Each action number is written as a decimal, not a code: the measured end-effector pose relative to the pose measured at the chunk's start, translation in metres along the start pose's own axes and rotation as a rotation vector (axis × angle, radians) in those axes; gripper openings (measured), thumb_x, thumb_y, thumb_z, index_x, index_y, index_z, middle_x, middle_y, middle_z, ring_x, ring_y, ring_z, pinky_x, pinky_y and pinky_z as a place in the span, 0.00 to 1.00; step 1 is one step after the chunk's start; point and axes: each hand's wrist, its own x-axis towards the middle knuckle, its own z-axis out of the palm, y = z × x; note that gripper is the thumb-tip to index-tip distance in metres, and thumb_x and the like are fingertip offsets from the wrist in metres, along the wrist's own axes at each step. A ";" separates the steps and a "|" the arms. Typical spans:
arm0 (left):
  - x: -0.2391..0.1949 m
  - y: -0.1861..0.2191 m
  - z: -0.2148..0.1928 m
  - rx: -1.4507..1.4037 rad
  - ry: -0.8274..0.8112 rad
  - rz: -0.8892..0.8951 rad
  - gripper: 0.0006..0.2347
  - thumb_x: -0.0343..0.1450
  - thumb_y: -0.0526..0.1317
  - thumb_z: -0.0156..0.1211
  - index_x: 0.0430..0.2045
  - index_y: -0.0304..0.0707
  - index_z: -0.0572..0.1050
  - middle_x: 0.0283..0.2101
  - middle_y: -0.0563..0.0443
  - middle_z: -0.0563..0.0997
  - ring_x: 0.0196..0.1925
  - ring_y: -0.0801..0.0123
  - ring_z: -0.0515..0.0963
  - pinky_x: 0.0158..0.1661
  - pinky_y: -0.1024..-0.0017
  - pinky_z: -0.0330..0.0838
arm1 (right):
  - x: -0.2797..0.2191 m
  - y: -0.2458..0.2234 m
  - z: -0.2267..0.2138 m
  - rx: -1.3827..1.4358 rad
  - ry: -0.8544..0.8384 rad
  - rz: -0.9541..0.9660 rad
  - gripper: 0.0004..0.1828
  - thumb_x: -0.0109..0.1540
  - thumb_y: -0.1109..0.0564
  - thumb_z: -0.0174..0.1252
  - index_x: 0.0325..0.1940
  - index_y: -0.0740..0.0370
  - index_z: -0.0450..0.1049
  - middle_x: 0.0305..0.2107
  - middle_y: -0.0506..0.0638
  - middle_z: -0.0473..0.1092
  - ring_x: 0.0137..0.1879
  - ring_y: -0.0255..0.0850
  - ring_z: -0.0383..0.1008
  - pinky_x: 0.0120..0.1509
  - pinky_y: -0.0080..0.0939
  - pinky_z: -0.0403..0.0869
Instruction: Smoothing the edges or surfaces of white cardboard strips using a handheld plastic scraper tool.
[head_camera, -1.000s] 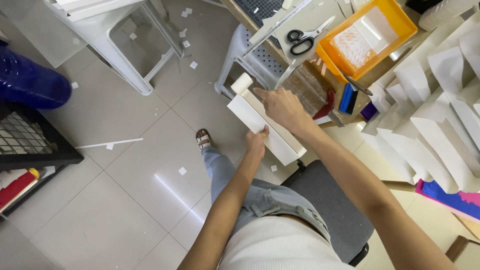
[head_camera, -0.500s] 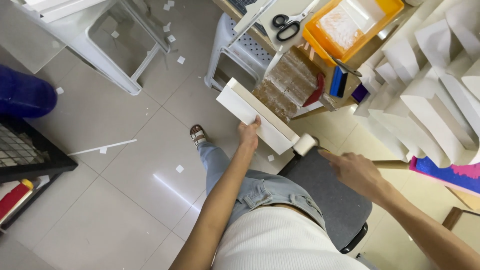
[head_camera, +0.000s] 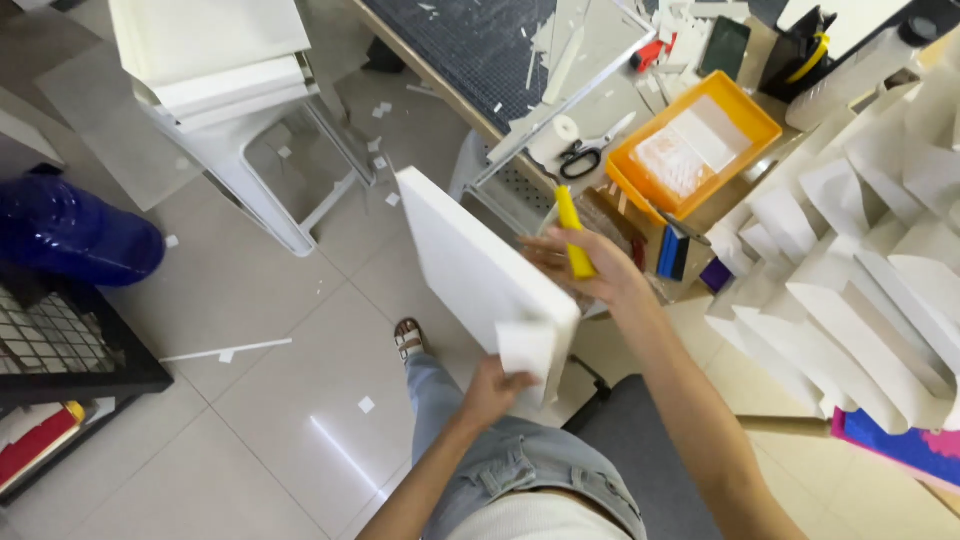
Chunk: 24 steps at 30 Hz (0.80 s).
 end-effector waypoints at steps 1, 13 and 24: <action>0.000 0.004 -0.007 0.003 -0.002 0.012 0.15 0.68 0.51 0.65 0.34 0.38 0.81 0.42 0.56 0.84 0.46 0.72 0.80 0.47 0.68 0.74 | 0.014 -0.002 -0.001 -0.004 -0.005 -0.011 0.22 0.55 0.59 0.61 0.49 0.59 0.60 0.54 0.64 0.71 0.55 0.54 0.74 0.61 0.53 0.74; 0.023 -0.133 -0.055 0.914 -0.498 0.121 0.31 0.48 0.14 0.46 0.39 0.43 0.84 0.48 0.49 0.83 0.54 0.56 0.79 0.56 0.62 0.70 | -0.046 0.056 -0.004 -0.219 0.061 -0.451 0.37 0.56 0.70 0.54 0.69 0.55 0.61 0.32 0.47 0.63 0.30 0.32 0.62 0.30 0.28 0.65; 0.117 0.108 0.028 -0.447 0.143 -0.909 0.45 0.56 0.64 0.59 0.70 0.52 0.55 0.76 0.50 0.50 0.76 0.51 0.52 0.47 0.56 0.82 | -0.097 0.130 -0.126 -0.601 0.465 -0.451 0.31 0.59 0.63 0.56 0.68 0.53 0.66 0.50 0.49 0.77 0.53 0.38 0.75 0.61 0.42 0.73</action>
